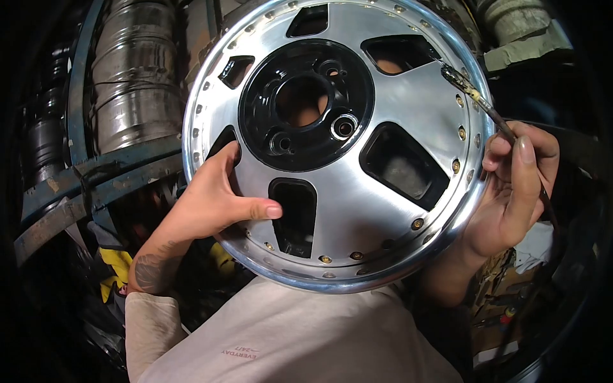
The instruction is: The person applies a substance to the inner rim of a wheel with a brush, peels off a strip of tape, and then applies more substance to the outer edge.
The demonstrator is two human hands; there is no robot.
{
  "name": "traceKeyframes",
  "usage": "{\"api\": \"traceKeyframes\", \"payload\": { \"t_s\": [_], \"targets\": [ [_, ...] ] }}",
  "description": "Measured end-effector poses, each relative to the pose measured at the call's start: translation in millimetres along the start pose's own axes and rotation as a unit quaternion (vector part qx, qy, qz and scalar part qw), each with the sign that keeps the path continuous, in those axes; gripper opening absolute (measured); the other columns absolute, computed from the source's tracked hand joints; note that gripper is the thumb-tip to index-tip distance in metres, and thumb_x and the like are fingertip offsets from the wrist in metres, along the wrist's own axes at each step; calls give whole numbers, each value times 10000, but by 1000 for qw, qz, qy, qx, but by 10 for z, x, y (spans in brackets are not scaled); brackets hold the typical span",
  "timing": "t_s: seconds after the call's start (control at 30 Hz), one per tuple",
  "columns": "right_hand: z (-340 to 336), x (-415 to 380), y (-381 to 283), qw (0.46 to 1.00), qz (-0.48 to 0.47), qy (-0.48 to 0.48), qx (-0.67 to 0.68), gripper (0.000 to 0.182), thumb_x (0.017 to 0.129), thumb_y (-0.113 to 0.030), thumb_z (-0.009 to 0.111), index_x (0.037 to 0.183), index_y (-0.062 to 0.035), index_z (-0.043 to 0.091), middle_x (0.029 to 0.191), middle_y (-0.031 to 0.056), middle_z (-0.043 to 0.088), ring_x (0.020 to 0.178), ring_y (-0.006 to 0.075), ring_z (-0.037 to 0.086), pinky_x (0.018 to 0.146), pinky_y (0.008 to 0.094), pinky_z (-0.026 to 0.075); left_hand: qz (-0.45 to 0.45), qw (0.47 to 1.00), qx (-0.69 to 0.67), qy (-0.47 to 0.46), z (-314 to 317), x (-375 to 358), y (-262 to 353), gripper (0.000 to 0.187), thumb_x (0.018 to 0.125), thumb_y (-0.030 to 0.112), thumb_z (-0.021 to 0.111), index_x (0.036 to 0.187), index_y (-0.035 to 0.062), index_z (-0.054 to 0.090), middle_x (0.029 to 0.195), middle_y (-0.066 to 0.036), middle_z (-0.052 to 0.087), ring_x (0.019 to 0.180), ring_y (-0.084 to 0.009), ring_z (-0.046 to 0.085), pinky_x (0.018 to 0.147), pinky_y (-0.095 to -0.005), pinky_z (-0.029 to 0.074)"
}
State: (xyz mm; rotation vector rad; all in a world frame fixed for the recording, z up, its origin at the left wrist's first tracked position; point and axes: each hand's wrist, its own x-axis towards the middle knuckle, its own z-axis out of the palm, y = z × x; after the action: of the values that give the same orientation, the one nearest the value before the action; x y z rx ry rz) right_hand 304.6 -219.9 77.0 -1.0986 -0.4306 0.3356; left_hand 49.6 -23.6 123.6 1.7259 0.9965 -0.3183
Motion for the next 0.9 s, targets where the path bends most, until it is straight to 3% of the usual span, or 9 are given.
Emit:
{"api": "traceKeyframes", "payload": {
  "t_s": [0.03, 0.13, 0.17, 0.27, 0.5, 0.7, 0.8, 0.83, 0.9],
  "targets": [
    [12, 0, -4, 1000, -1, 0, 0, 225, 944, -99, 455, 1079, 69, 517, 977, 186, 608, 775, 102, 570, 688, 203, 430, -6, 999, 34, -1, -13, -2, 11, 773, 634, 406, 886, 1076, -108, 516, 926, -183, 638, 888, -188, 627, 771, -299, 498],
    [21, -1, -12, 1000, -7, -10, 13, 222, 943, -99, 460, 1076, 69, 519, 980, 186, 606, 778, 104, 570, 691, 205, 431, 35, 997, -70, -24, -60, 8, -168, 741, 714, 409, 837, 1128, -101, 493, 875, -104, 595, 792, -120, 560, 688, -265, 465],
    [13, -3, -9, 1000, -6, -7, 13, 220, 942, -95, 460, 1076, 70, 519, 979, 187, 605, 779, 105, 570, 693, 205, 431, 13, 991, -125, -40, -93, -11, -165, 729, 735, 402, 824, 1143, -98, 485, 857, -78, 574, 764, -101, 527, 661, -253, 446],
    [-21, -3, -5, 1000, -6, -6, 9, 217, 939, -86, 462, 1078, 70, 518, 977, 189, 601, 784, 110, 571, 700, 205, 431, 11, 987, -132, -86, -154, -11, -83, 694, 779, 382, 797, 1172, -83, 463, 808, -8, 489, 710, -49, 411, 590, -213, 363],
    [8, 2, -1, 1000, -1, -17, 4, 217, 933, -84, 473, 1079, 71, 516, 967, 192, 599, 780, 110, 569, 697, 204, 428, 8, 998, -39, -45, -105, -10, -81, 683, 715, 328, 855, 1116, -89, 490, 772, -38, 530, 690, -77, 469, 605, -244, 417],
    [10, -9, -14, 1000, 6, 3, -5, 216, 936, -88, 463, 1075, 68, 516, 966, 195, 599, 776, 104, 557, 693, 202, 421, 25, 1000, 15, -10, -29, -7, -84, 723, 704, 374, 854, 1106, -113, 503, 744, -91, 589, 679, -117, 547, 613, -270, 463],
    [20, -4, -7, 1000, -5, -6, 9, 216, 938, -87, 455, 1072, 69, 517, 969, 195, 596, 781, 106, 554, 696, 204, 418, 20, 999, -14, -31, -67, -16, -42, 702, 766, 361, 809, 1181, -98, 477, 884, -97, 617, 821, -120, 571, 723, -260, 470],
    [19, -9, -6, 1000, -10, -9, 14, 216, 938, -87, 453, 1072, 70, 517, 971, 195, 595, 783, 107, 554, 698, 205, 417, 41, 993, -99, -41, -72, -20, -44, 693, 779, 350, 801, 1197, -91, 469, 923, -91, 615, 856, -116, 565, 748, -257, 466],
    [16, -11, -6, 1000, -14, -9, 5, 218, 940, -85, 449, 1075, 72, 515, 973, 199, 592, 781, 109, 553, 696, 207, 417, 20, 988, -127, -80, -136, -39, 0, 664, 800, 306, 787, 1229, -74, 451, 967, -64, 593, 889, -94, 536, 760, -245, 450]
  ]
}}
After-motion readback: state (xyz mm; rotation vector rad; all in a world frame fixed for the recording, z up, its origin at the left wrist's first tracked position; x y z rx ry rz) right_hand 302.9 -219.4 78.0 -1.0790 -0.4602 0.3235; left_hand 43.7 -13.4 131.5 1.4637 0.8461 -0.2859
